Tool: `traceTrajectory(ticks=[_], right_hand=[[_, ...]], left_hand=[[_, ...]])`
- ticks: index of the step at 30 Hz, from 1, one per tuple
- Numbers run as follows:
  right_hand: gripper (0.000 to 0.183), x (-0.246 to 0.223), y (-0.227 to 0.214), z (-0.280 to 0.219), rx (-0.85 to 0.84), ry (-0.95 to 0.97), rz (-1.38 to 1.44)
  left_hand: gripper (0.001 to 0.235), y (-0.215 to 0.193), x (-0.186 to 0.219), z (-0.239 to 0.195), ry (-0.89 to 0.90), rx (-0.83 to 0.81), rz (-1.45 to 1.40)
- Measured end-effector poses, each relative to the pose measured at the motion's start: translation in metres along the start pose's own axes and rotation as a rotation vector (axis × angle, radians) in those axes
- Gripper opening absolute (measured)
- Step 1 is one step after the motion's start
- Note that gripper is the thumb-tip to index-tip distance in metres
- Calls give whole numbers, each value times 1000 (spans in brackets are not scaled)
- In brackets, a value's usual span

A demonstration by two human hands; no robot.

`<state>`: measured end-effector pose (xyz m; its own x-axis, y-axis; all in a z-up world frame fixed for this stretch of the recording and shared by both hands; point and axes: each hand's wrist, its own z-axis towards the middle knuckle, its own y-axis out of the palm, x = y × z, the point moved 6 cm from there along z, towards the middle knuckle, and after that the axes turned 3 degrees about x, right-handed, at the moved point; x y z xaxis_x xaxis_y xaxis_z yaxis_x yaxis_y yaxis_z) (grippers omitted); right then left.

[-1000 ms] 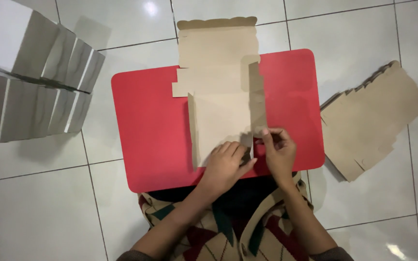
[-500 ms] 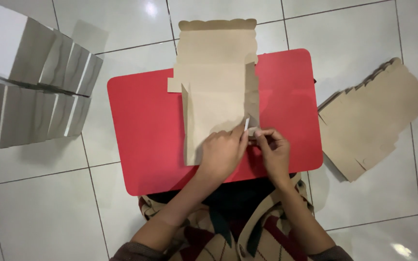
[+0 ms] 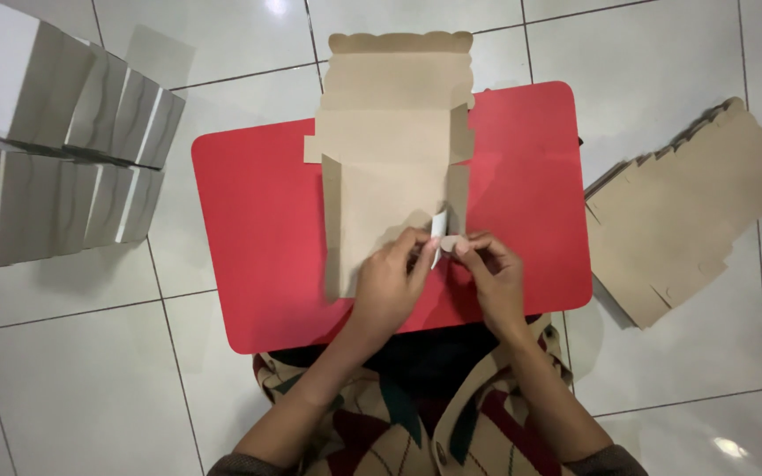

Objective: The person assembles two white cardboard boxes from flat pre-cut pieces on a red stool. They fold the sides, tuck in tabs, and close the lids, then place the finished boxes on the floor.

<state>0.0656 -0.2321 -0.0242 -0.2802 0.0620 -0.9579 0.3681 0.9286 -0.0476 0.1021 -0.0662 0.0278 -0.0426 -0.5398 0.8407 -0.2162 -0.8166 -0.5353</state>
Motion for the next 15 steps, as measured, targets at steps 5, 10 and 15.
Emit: traceTrajectory(ticks=[5,10,15], right_hand=[[13,-5,8,0,-10,-31,33],[14,-15,11,-1,-6,-27,38],[12,-15,11,0,4,-38,48]], left_hand=[[21,-2,5,8,37,41,111],[27,-15,18,7,12,-25,36],[44,-24,30,-1,21,-184,-172]])
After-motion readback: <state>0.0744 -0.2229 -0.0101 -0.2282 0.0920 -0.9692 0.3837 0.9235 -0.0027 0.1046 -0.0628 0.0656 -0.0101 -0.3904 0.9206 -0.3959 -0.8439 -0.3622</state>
